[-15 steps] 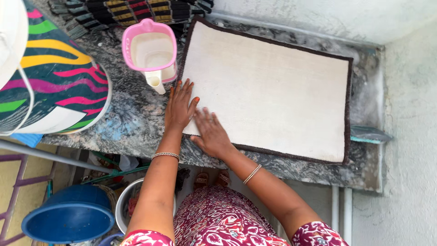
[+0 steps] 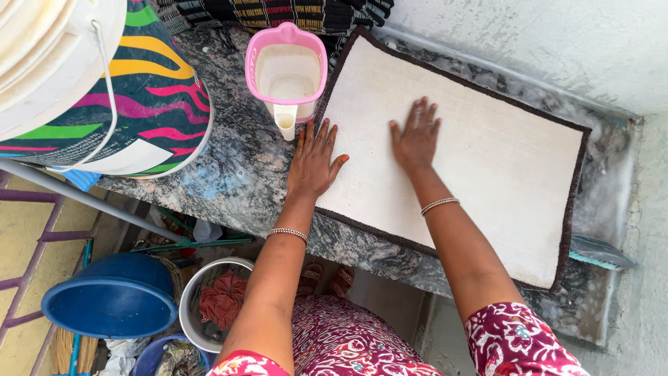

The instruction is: The person washes a patterned door mat by applying soap and water from a pitcher, scrubbing the surface by hand, and then flipping it over to flatten and wipe the reverse side.

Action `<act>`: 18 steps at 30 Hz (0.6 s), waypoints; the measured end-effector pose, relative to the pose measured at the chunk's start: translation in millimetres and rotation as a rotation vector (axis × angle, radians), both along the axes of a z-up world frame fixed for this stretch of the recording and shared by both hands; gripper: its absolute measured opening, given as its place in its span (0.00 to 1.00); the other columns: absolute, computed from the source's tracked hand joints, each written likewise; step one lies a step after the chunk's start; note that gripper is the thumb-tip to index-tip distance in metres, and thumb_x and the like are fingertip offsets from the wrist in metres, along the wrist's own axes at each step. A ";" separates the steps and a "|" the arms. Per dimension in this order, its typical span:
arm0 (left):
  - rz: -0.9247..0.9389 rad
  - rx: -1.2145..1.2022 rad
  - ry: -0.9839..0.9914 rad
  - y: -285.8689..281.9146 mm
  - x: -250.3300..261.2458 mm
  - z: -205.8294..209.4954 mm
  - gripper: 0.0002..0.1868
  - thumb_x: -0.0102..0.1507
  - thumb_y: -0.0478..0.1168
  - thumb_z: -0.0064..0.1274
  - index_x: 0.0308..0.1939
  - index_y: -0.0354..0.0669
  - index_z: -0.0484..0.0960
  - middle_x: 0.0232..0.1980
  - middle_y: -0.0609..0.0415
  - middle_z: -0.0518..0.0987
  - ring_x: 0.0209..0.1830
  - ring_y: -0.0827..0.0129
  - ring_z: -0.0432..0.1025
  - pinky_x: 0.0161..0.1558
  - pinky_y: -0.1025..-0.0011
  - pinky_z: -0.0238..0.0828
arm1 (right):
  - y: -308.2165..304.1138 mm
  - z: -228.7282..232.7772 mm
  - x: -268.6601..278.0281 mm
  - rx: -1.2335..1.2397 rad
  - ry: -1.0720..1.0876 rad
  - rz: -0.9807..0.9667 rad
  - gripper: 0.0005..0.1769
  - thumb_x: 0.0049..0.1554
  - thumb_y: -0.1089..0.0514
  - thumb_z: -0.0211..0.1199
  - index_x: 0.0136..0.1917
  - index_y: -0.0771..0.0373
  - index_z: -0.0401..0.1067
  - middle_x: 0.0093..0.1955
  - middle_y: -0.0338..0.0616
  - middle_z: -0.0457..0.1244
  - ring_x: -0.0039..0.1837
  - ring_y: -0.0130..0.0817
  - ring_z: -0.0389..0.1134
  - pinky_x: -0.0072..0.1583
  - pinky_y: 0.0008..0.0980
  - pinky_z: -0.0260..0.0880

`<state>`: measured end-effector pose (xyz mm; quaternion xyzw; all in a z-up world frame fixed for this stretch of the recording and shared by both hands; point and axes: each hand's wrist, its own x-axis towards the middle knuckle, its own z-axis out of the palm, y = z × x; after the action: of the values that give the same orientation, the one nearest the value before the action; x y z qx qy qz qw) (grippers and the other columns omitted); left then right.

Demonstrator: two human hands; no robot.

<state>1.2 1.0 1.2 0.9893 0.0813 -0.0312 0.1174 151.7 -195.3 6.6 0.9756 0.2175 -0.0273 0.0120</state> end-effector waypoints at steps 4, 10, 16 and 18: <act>-0.015 -0.108 -0.177 3.7 -7.8 -3.7 0.43 0.69 0.69 0.16 0.81 0.52 0.42 0.84 0.57 0.41 0.84 0.56 0.33 0.81 0.58 0.31 | 47.4 -3.7 -79.5 0.008 0.104 0.581 0.47 0.64 0.29 0.29 0.81 0.65 0.38 0.84 0.53 0.35 0.84 0.45 0.26 0.80 0.47 0.24; -0.002 -0.133 -0.307 6.9 -10.9 -7.7 0.48 0.65 0.74 0.24 0.81 0.51 0.43 0.85 0.58 0.40 0.84 0.56 0.33 0.81 0.58 0.32 | 70.0 18.2 -70.2 -0.169 0.271 0.879 0.39 0.64 0.29 0.37 0.78 0.51 0.56 0.82 0.40 0.50 0.85 0.37 0.42 0.85 0.43 0.31; -0.042 -0.090 -0.220 5.1 -7.3 -5.4 0.49 0.66 0.73 0.25 0.81 0.46 0.42 0.85 0.55 0.38 0.84 0.53 0.32 0.80 0.56 0.32 | 107.7 22.2 53.5 0.057 0.076 0.652 0.39 0.66 0.31 0.37 0.83 0.48 0.41 0.86 0.38 0.39 0.84 0.36 0.39 0.80 0.45 0.35; -0.030 -0.101 -0.196 3.2 -5.1 -6.5 0.49 0.66 0.73 0.24 0.81 0.46 0.42 0.85 0.54 0.37 0.84 0.53 0.32 0.80 0.56 0.32 | 113.9 15.8 65.2 0.036 0.074 0.554 0.38 0.66 0.32 0.38 0.83 0.48 0.39 0.86 0.37 0.37 0.85 0.36 0.35 0.80 0.45 0.34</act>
<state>-3.9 4.2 -5.2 0.9815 0.0531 0.0600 0.1739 216.9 -81.4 22.4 0.8774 0.4765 -0.0546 -0.0064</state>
